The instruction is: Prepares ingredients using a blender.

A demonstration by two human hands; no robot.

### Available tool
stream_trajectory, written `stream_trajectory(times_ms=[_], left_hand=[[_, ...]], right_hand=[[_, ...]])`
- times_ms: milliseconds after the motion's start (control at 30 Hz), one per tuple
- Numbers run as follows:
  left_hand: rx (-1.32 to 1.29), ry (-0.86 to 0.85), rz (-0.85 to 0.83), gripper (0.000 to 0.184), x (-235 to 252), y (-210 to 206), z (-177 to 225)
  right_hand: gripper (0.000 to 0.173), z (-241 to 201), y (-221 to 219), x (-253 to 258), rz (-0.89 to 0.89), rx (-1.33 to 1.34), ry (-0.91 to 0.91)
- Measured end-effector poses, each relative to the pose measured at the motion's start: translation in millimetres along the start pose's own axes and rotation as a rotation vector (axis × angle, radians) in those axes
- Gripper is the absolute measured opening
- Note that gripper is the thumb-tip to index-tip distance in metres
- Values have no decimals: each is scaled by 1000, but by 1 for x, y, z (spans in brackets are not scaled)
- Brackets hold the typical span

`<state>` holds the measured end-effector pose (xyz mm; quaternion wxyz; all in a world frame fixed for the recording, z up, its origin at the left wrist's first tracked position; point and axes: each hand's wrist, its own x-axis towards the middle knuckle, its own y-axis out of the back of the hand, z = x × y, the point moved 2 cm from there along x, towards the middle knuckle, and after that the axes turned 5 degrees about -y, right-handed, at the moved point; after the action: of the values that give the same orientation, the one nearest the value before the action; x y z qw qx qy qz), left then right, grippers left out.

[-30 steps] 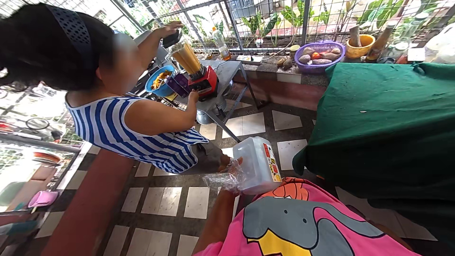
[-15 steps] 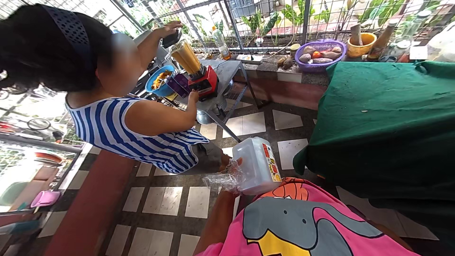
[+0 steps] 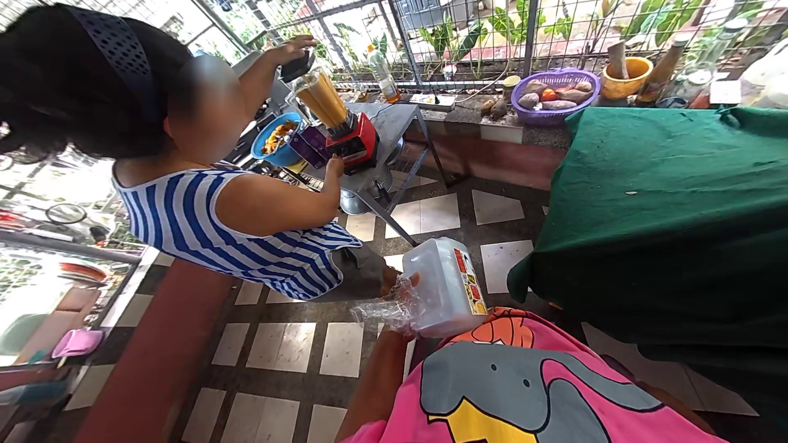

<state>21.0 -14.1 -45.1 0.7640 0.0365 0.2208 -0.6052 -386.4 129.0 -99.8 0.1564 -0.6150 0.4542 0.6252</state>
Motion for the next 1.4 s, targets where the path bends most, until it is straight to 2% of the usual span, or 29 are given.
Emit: stream_trajectory(times_ms=[133, 267, 333, 400, 433, 533, 667, 767, 900, 1033, 1133, 1300, 1400], left_hand=[[-20, 24, -19, 30, 2, 2, -2], [-43, 19, -33, 30, 3, 4, -4], [-51, 25, -37, 29, 3, 4, -4], [-45, 23, -29, 29, 4, 5, -5], [-41, 15, -23, 29, 5, 6, -5], [-22, 7, -22, 30, 4, 4, -5], [-25, 6, -28, 30, 3, 3, -4], [-27, -3, -42, 29, 3, 2, -4], [-4, 3, -29, 30, 6, 1, -5], [1, -12, -44, 31, 7, -1, -5], [3, 0, -26, 29, 7, -4, -2], [9, 6, -24, 30, 10, -7, -2], [12, 23, -39, 31, 9, -10, -1]], right_hand=[[44, -14, 5, -16, -23, 103, -72], [48, 13, -5, 23, -9, -18, 19], [46, -7, 5, -8, -28, -138, -3], [47, -33, 21, -44, -133, -253, -66], [48, -35, 23, -48, -158, -244, -84], [45, -11, 4, -13, -2, -26, -66], [41, 6, 0, 11, -22, -101, 42], [49, 24, -10, 45, -6, -17, -30], [55, 14, -7, 32, 9, 143, -160], [56, 22, -8, 44, 10, 114, -87], [52, 15, -7, 33, 20, 229, -93], [50, 5, 2, 21, -24, 97, -72], [50, 4, 4, 19, -30, 142, -86]])
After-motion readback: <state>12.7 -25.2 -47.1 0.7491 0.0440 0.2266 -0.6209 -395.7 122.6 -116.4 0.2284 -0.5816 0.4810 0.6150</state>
